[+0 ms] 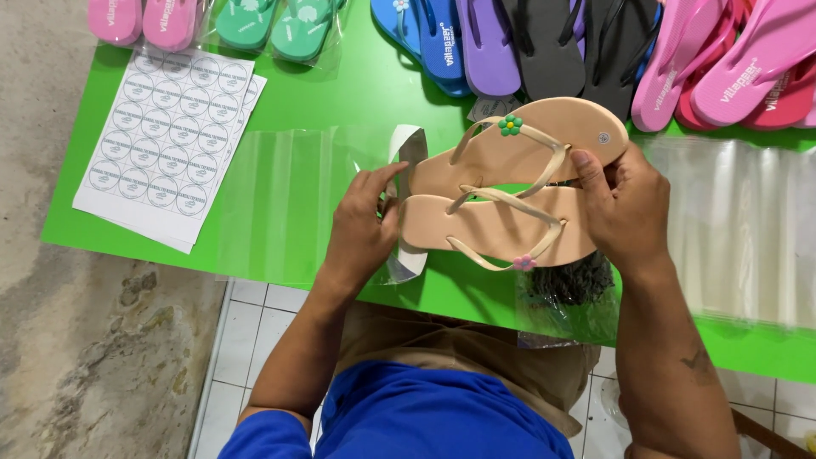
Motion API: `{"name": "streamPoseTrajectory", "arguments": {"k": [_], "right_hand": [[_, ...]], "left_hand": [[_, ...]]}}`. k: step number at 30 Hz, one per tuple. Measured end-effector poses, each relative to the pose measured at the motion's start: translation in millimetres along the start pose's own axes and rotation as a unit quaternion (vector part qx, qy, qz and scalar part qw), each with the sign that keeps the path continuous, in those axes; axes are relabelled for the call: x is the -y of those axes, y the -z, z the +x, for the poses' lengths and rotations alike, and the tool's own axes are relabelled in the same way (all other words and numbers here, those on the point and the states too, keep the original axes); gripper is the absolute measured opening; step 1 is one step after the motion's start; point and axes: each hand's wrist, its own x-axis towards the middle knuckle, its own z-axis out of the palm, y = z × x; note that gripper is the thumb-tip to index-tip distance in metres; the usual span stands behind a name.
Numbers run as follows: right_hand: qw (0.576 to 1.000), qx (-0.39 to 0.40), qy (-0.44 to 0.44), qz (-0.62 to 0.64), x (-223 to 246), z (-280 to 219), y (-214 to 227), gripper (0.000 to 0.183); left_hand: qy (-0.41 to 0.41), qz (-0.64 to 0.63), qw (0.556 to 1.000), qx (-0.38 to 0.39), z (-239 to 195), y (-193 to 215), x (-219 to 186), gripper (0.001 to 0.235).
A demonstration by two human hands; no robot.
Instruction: The person assembles a pair of flip-flop sandals by threading black plastic ties through the straps, then places the pair inside a clear plastic bag and applies a white adhesive cardboard header to the top of the bag.
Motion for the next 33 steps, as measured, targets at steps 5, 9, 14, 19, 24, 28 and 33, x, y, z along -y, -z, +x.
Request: {"name": "streamPoseTrajectory", "arguments": {"k": [5,9,14,19,24,28,33], "right_hand": [[0.99,-0.003,-0.011,0.14,29.5,-9.9,-3.2,0.034],[0.969,-0.034,-0.074,0.232,46.6,-28.3,-21.3,0.029],[0.956,0.03,-0.126,0.262,66.6,-58.3,-46.1,0.029],[0.953,0.079,-0.133,0.261,77.4,-75.4,-55.3,0.04],[0.953,0.12,-0.156,0.23,96.2,-81.5,-47.5,0.09],[0.963,0.212,-0.102,0.133,94.9,-95.9,-36.0,0.114],[0.975,0.197,0.09,-0.056,65.8,-131.0,-46.2,0.119]], "left_hand": [[-0.022,0.064,0.998,-0.001,-1.3,-6.5,-13.4,0.059],[-0.056,0.158,0.985,-0.048,-2.5,-18.8,-15.8,0.065],[-0.1,0.236,0.963,-0.087,2.4,-22.1,-28.7,0.072],[-0.106,0.282,0.946,-0.116,-4.1,-27.3,-15.3,0.08],[-0.097,0.225,0.963,-0.113,-15.9,-19.7,-8.5,0.083],[-0.081,0.226,0.964,-0.113,-28.3,-17.8,9.6,0.088],[-0.071,0.202,0.973,-0.088,-52.2,-2.3,9.6,0.083]]}}
